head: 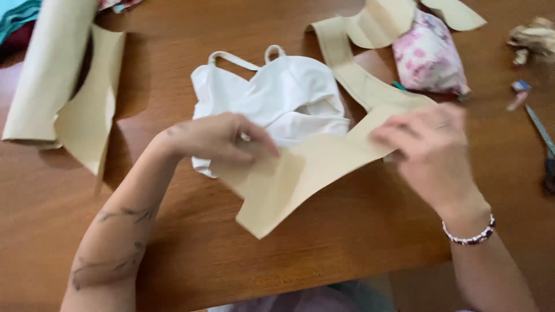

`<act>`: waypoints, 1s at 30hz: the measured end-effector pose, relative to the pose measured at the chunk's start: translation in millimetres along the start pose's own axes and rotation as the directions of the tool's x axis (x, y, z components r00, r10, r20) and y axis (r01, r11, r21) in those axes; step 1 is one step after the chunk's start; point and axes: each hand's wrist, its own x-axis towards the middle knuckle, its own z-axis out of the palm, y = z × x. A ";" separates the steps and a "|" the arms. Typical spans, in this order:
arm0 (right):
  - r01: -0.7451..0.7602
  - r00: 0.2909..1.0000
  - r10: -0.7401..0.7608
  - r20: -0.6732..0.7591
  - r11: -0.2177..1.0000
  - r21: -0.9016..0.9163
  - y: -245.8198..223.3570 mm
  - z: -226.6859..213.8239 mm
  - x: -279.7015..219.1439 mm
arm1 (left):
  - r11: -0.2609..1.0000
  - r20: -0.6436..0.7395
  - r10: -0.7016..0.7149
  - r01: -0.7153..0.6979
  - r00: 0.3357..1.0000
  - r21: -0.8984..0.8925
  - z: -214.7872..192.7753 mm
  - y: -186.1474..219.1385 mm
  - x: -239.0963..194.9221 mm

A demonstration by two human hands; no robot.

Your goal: The person draws lines on a beige paper pattern using a green pencil, then cuts the pattern with scissors. They handle a white bra top, placing it on the table, and continue to draw and cut additional paper pieces.

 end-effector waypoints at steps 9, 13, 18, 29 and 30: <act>-0.474 0.879 0.450 0.160 0.863 0.175 63.1 -25.7 -93.8 | 0.649 -0.294 0.355 -0.008 0.888 0.761 81.9 -11.8 22.9; -0.582 0.794 0.567 0.220 0.813 0.005 109.3 7.6 -130.1 | 0.762 -0.271 0.501 -0.270 0.822 0.589 132.5 15.9 22.5; -0.599 0.771 0.595 0.228 0.799 -0.057 128.4 31.7 -135.8 | 0.667 -0.274 0.598 -0.277 0.754 0.692 168.8 6.1 23.7; -0.704 0.699 0.715 -0.006 0.687 -0.178 219.9 103.6 -239.8 | 0.775 -0.379 0.536 -0.262 0.755 0.575 136.4 10.1 4.5; -0.845 0.512 0.857 0.051 0.514 -0.149 248.7 121.0 -281.9 | 0.791 -0.418 0.541 -0.272 0.730 0.549 133.9 13.0 1.3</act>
